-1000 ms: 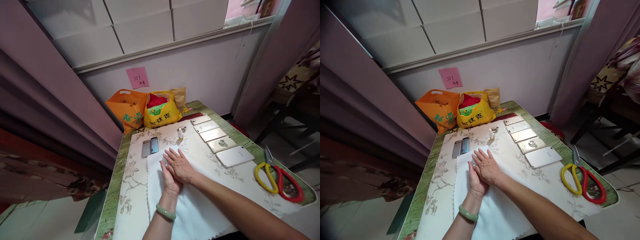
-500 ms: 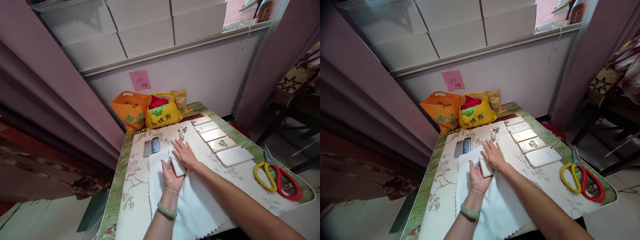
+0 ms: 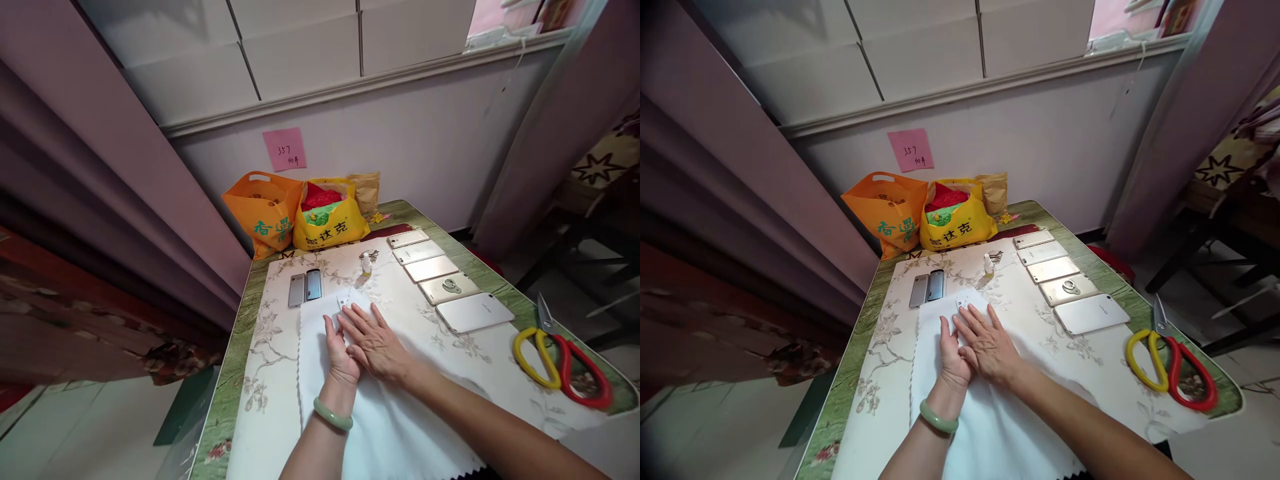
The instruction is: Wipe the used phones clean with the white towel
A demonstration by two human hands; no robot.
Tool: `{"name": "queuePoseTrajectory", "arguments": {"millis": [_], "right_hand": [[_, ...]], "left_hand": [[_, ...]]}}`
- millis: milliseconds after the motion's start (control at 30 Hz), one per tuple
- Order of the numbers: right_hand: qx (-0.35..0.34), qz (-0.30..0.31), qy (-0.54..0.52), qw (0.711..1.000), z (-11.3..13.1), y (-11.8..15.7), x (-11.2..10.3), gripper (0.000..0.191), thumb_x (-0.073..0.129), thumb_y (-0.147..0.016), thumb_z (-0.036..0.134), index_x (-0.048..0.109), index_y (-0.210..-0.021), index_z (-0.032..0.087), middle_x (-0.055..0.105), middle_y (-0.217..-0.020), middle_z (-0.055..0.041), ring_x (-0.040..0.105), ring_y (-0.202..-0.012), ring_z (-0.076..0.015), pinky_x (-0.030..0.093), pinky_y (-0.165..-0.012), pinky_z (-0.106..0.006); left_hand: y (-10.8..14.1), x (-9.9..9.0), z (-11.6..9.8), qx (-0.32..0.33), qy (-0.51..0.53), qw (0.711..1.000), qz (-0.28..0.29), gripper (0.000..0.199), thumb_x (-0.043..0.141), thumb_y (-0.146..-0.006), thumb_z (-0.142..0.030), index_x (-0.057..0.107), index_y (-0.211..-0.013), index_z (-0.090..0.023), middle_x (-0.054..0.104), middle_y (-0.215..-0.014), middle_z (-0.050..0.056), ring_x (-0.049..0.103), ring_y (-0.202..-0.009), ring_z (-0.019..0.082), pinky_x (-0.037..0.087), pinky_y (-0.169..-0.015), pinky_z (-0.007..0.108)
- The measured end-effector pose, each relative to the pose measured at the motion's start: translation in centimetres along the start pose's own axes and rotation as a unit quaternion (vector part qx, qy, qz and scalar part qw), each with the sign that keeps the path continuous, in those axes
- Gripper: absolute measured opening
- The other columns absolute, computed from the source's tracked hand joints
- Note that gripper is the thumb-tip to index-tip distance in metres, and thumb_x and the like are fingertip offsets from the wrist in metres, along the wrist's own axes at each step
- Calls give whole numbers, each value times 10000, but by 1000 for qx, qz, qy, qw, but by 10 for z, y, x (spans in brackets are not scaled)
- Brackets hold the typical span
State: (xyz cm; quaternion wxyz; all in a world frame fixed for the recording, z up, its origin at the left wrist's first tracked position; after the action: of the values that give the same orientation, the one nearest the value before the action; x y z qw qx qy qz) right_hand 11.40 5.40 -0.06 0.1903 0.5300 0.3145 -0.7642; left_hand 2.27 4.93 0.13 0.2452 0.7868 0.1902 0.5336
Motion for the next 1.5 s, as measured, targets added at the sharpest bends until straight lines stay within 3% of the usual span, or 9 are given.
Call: {"name": "queuePoseTrajectory", "arguments": {"millis": [233, 367, 533, 667, 767, 933, 1033, 1267, 1500], "right_hand": [[66, 67, -54, 994, -11, -47, -5, 592, 312, -1055, 471, 243, -1601, 253, 205, -1667, -49, 134, -1547, -263, 67, -1227, -597], [87, 99, -66, 989, -19, -57, -10, 615, 309, -1049, 468, 195, -1614, 252, 171, -1674, -50, 99, -1552, -264, 65, -1223, -597], [129, 102, -66, 984, -40, -56, -15, 621, 245, -1056, 478, 145, -1621, 240, 188, -1671, -56, 142, -1546, -252, 85, -1224, -593], [155, 57, -39, 986, -48, -42, -12, 610, 228, -1060, 450, 192, -1614, 200, 218, -1663, -77, 158, -1543, -244, 104, -1226, -580], [165, -32, -10, 986, -42, -21, -10, 576, 293, -1049, 400, 305, -1578, 172, 293, -1638, -106, 212, -1524, -268, 123, -1224, -568], [168, -167, -80, 968, -25, 16, -13, 427, 437, -1022, 388, 571, -1374, 187, 641, -1275, -143, 596, -1169, -271, 488, -994, -413], [139, -208, -136, 959, -14, 27, -15, 316, 438, -1029, 316, 658, -1242, 235, 672, -1082, -99, 642, -987, -231, 546, -865, -360], [71, -182, -208, 959, -4, 13, -16, 326, 448, -983, 186, 672, -1209, 254, 660, -1053, -83, 655, -967, -203, 575, -840, -322], [109, -183, -203, 956, -37, -26, -11, 349, 468, -967, 220, 678, -1243, 257, 677, -1094, -80, 671, -999, -209, 564, -897, -339]], "left_hand": [[-6, 6, 1, -44, 1, 990, 133, 713, 432, -906, -695, 565, -1407, -206, 598, -1407, 151, 491, -1380, 319, 412, -1128, 485], [-5, 10, 0, -36, -6, 987, 154, 681, 408, -926, -674, 562, -1414, -224, 574, -1442, 142, 486, -1381, 320, 363, -1155, 497], [-1, 10, 0, -23, 1, 993, 120, 525, 469, -931, -630, 673, -1247, -265, 674, -1306, 105, 575, -1284, 307, 413, -1102, 499], [-3, 5, 1, -21, 17, 994, 109, 492, 518, -913, -621, 732, -1074, -208, 719, -1189, 125, 629, -1195, 300, 462, -1043, 457], [-7, 1, 1, -24, 30, 993, 109, 513, 539, -895, -635, 739, -1045, -187, 730, -1142, 134, 656, -1127, 297, 492, -996, 447], [-8, 0, 0, -17, 37, 994, 103, 521, 549, -892, -629, 746, -1015, -162, 745, -1043, 138, 684, -1020, 287, 521, -932, 427], [-5, 3, 0, -13, 41, 994, 100, 535, 536, -904, -619, 740, -1062, -152, 746, -1017, 135, 688, -1014, 283, 519, -946, 423], [-4, 4, -1, 8, 48, 995, 91, 479, 516, -933, -580, 743, -1024, -168, 742, -938, 93, 702, -948, 225, 522, -955, 352], [-5, 6, 0, -17, 10, 991, 131, 486, 531, -923, -580, 742, -1070, -168, 749, -1024, 115, 693, -1008, 253, 509, -980, 400]]}}
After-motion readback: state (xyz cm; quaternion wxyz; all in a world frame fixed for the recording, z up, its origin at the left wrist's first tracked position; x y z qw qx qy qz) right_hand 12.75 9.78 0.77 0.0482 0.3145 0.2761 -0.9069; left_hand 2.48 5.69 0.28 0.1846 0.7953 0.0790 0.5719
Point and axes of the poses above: each hand's wrist, its own y-axis away from the middle knuckle, its own x-axis out of the palm, z = x × y, the point moved 2 cm from there along -y, towards the middle knuckle
